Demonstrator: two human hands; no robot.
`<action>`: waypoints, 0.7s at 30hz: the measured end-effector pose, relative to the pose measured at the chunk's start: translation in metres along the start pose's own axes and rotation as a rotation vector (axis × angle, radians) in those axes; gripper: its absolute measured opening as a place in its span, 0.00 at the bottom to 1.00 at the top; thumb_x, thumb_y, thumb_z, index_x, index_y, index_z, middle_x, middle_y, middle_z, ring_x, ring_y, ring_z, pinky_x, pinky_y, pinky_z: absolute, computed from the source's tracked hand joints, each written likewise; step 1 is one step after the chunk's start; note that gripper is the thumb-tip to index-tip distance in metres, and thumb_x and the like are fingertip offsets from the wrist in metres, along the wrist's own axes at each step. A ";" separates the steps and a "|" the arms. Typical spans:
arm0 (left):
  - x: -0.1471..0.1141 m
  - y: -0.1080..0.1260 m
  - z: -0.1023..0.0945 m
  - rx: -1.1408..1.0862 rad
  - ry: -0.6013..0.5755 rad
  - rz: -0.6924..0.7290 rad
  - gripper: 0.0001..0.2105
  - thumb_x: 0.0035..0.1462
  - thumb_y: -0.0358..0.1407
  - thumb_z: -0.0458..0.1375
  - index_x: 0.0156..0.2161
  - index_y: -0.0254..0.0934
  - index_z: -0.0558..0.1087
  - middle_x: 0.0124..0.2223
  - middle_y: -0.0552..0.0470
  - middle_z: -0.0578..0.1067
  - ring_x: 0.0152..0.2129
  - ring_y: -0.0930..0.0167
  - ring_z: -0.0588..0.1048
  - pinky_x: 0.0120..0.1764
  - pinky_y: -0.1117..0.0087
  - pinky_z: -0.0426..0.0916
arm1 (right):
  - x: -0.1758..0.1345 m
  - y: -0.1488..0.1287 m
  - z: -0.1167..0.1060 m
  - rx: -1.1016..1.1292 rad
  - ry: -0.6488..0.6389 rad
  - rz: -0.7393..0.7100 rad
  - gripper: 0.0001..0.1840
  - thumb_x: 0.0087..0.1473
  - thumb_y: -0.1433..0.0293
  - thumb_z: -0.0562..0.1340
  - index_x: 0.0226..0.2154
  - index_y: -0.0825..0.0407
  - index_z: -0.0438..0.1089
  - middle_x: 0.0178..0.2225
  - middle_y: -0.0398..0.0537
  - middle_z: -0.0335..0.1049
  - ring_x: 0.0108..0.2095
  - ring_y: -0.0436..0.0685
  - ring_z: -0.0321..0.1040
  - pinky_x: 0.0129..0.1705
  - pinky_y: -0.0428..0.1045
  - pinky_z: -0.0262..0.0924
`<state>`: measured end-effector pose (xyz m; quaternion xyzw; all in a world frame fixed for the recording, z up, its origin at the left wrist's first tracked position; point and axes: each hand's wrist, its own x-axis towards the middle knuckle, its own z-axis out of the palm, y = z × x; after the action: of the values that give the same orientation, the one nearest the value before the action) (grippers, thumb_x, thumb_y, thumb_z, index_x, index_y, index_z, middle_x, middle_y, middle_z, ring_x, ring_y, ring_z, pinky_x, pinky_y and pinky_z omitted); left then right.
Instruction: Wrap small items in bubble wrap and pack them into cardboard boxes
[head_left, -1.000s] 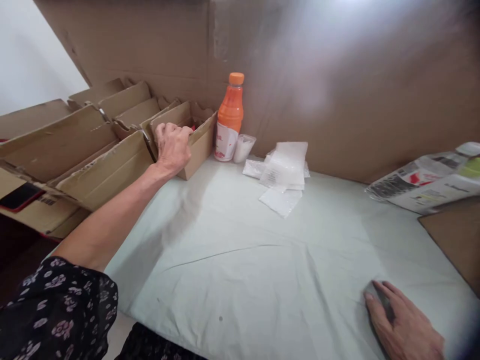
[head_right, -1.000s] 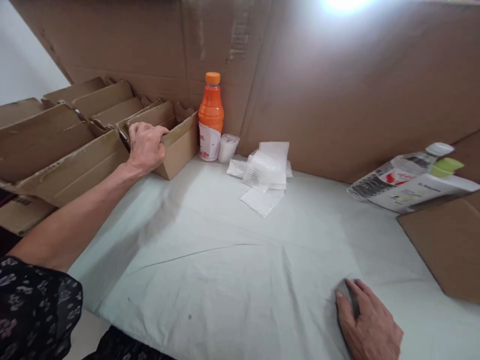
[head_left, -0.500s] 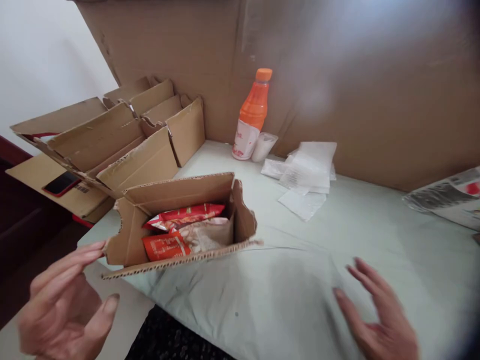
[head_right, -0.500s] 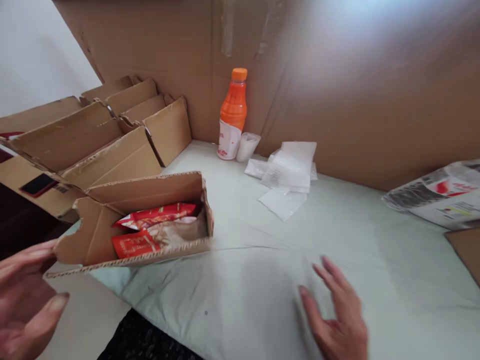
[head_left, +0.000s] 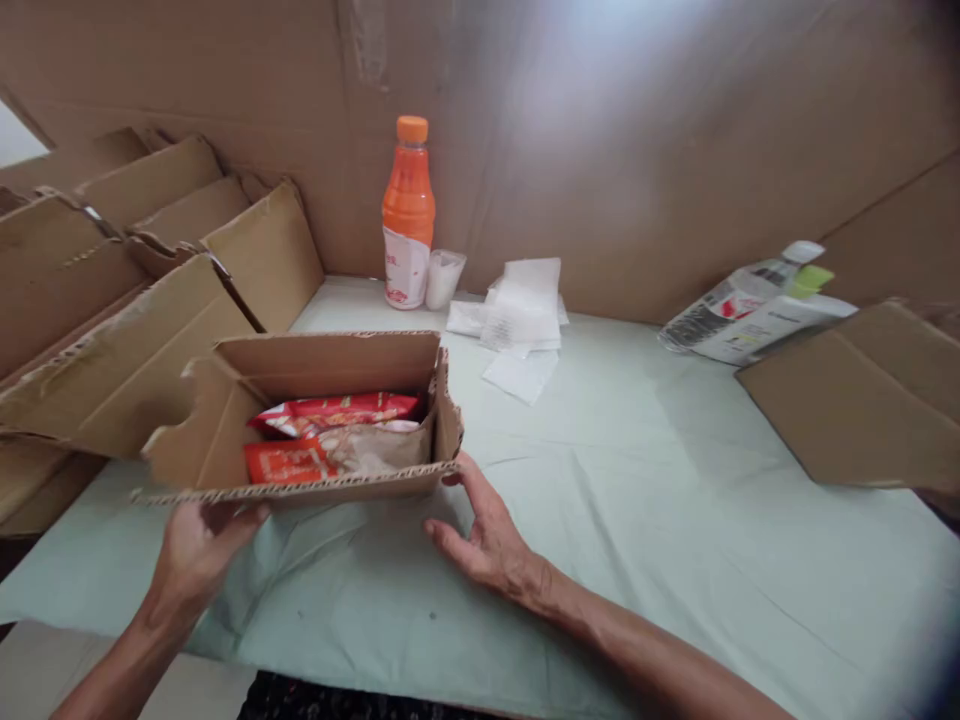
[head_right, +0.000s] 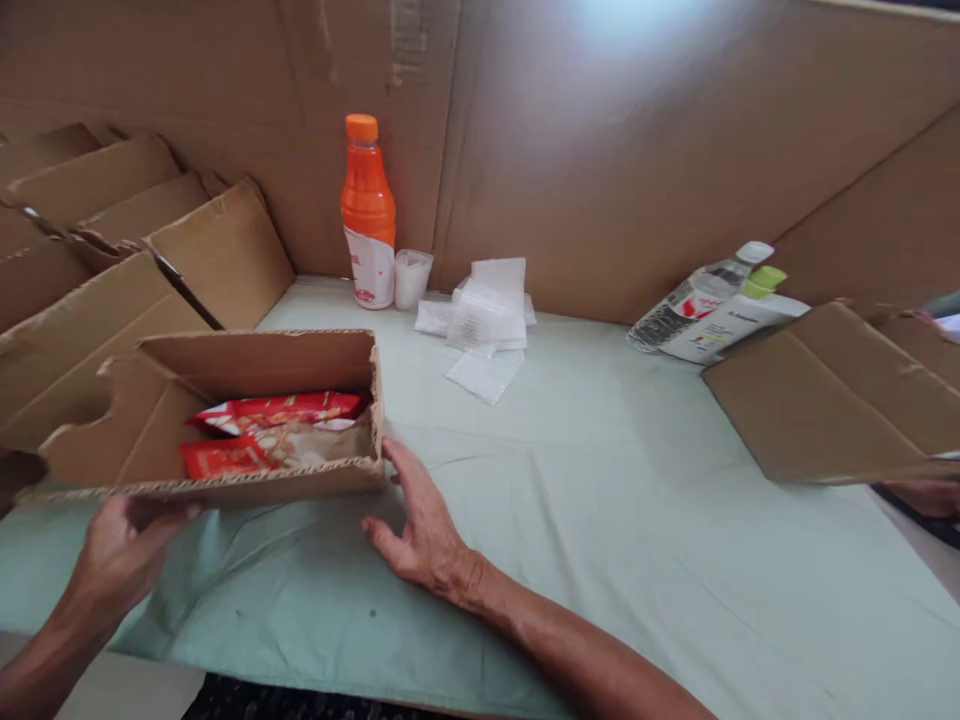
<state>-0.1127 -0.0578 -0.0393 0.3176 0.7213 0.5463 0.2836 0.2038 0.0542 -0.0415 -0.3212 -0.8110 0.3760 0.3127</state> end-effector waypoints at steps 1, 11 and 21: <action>0.015 0.009 0.017 -0.026 -0.046 0.038 0.26 0.36 0.48 0.73 0.40 0.39 0.74 0.36 0.47 0.79 0.42 0.53 0.79 0.51 0.50 0.75 | 0.006 0.006 -0.006 0.002 0.037 0.029 0.42 0.58 0.63 0.63 0.71 0.44 0.49 0.67 0.57 0.61 0.63 0.69 0.65 0.56 0.63 0.72; 0.091 0.028 0.151 -0.094 -0.129 0.291 0.28 0.42 0.38 0.66 0.50 0.39 0.65 0.47 0.47 0.72 0.45 0.64 0.75 0.46 0.64 0.72 | 0.081 0.089 -0.117 -0.308 0.184 -0.001 0.35 0.56 0.68 0.59 0.66 0.46 0.58 0.65 0.55 0.65 0.64 0.67 0.63 0.61 0.68 0.64; 0.083 0.007 0.146 -0.067 -0.052 0.264 0.24 0.45 0.34 0.66 0.49 0.38 0.66 0.42 0.51 0.73 0.39 0.70 0.74 0.45 0.68 0.69 | 0.188 0.138 -0.209 -0.776 0.216 -0.034 0.20 0.57 0.77 0.59 0.49 0.47 0.76 0.67 0.50 0.62 0.67 0.70 0.56 0.65 0.72 0.50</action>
<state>-0.0542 0.0963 -0.0734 0.4143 0.6469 0.5943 0.2381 0.2868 0.3526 0.0052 -0.4399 -0.8602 0.0006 0.2578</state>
